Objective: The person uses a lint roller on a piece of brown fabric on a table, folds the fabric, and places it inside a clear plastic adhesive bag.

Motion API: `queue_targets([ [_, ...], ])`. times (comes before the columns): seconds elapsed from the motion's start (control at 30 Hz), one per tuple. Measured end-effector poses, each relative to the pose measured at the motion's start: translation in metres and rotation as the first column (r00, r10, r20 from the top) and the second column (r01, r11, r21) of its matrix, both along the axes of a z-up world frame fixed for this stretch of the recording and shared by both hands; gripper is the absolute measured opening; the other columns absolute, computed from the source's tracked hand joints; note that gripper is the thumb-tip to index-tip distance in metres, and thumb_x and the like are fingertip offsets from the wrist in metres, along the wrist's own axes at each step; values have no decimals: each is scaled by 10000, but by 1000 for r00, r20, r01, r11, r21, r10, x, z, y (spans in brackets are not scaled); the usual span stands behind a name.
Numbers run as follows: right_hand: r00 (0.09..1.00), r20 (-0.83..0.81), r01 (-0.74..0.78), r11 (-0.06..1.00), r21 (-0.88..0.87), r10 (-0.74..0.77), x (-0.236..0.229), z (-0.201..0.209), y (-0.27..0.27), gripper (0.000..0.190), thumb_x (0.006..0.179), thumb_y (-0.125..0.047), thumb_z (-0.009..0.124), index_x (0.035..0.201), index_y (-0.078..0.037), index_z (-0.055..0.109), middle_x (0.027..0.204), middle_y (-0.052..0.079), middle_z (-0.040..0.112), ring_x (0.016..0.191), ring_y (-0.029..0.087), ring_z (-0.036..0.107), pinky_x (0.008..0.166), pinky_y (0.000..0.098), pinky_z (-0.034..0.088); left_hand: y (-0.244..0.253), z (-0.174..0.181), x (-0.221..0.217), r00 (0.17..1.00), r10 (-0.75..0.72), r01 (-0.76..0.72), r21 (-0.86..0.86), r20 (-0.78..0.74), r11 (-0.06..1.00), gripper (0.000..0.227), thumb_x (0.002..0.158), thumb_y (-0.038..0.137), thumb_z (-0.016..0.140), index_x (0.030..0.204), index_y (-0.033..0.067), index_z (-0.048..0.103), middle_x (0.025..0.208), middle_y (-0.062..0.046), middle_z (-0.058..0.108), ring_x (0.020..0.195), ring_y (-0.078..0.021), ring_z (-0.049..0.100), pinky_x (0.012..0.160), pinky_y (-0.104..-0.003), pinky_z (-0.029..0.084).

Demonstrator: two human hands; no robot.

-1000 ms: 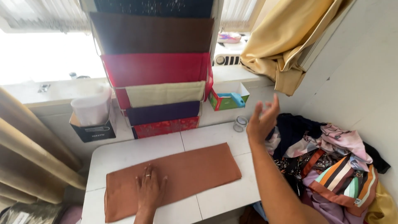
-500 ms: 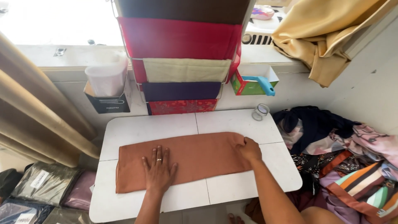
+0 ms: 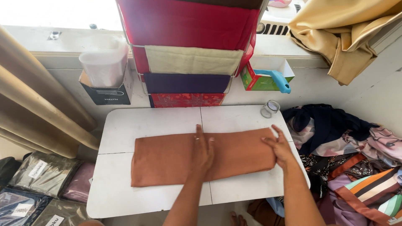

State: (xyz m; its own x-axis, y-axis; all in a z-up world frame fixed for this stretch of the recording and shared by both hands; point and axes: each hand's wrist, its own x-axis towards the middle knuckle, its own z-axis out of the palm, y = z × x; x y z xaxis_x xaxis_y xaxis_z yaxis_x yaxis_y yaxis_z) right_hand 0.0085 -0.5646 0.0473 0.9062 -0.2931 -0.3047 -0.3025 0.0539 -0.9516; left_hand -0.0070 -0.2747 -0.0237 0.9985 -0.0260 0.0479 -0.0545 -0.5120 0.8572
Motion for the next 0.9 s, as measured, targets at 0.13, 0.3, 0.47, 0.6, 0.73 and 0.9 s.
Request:
queue_targets([
  [0.13, 993, 113, -2, 997, -78, 11, 0, 59, 1, 805, 891, 42, 656, 1608, -171, 359, 1227, 198, 649, 931, 299, 680, 769, 419, 561, -44, 13, -2, 995, -73, 70, -52, -64, 996, 783, 1082, 438, 378, 1652, 72, -15, 1710, -220, 75, 1534, -463, 185, 1264, -563, 195],
  [0.3, 934, 245, -200, 950, -242, 259, 4, 99, 55, 789, 892, 90, 636, 1588, -156, 359, 1238, 166, 539, 1031, 264, 614, 860, 422, 580, -50, 82, -14, 974, -135, 32, -479, -182, 877, 722, 1072, 524, 172, 1666, 173, -42, 1742, -110, 18, 1585, -335, 84, 1291, -478, 124],
  [0.47, 873, 160, -300, 767, -567, 460, -13, 73, 199, 794, 837, -62, 732, 1546, -207, 404, 1142, 172, 703, 1051, 336, 699, 838, 442, 587, 33, 80, -5, 877, -367, -172, -916, -310, 361, 982, 937, 776, 303, 1663, 127, 177, 1713, -201, 144, 1567, -437, 97, 1246, -617, 133],
  [0.6, 771, 16, -603, 737, -305, 637, -48, 66, 278, 970, 888, -250, 784, 1629, -218, 158, 1300, 259, 575, 836, 370, 758, 560, 354, 669, 126, 113, -41, 696, -159, -545, -659, -700, 519, 1110, 727, 967, 390, 1470, 175, 621, 1402, -220, 639, 1180, -427, 657, 978, -554, 546],
  [0.73, 810, -59, -577, 777, -252, 583, -36, 41, 272, 923, 925, -355, 741, 1631, -232, 159, 1305, 251, 591, 853, 352, 762, 564, 350, 666, 136, 206, -63, 629, -167, -534, -577, -760, 617, 1159, 741, 923, 402, 1666, 276, 136, 1730, -139, 12, 1572, -442, 66, 1239, -684, 74],
  [0.9, 886, -91, -456, 816, -354, 455, -22, 22, 230, 690, 985, -415, 663, 1562, -200, 352, 1255, 182, 654, 858, 259, 757, 638, 310, 629, 156, 67, -22, 886, -59, -41, -206, -460, 978, 743, 874, 333, 724, 1543, 142, 464, 1382, -184, 658, 1298, -411, 597, 1041, -591, 499],
])
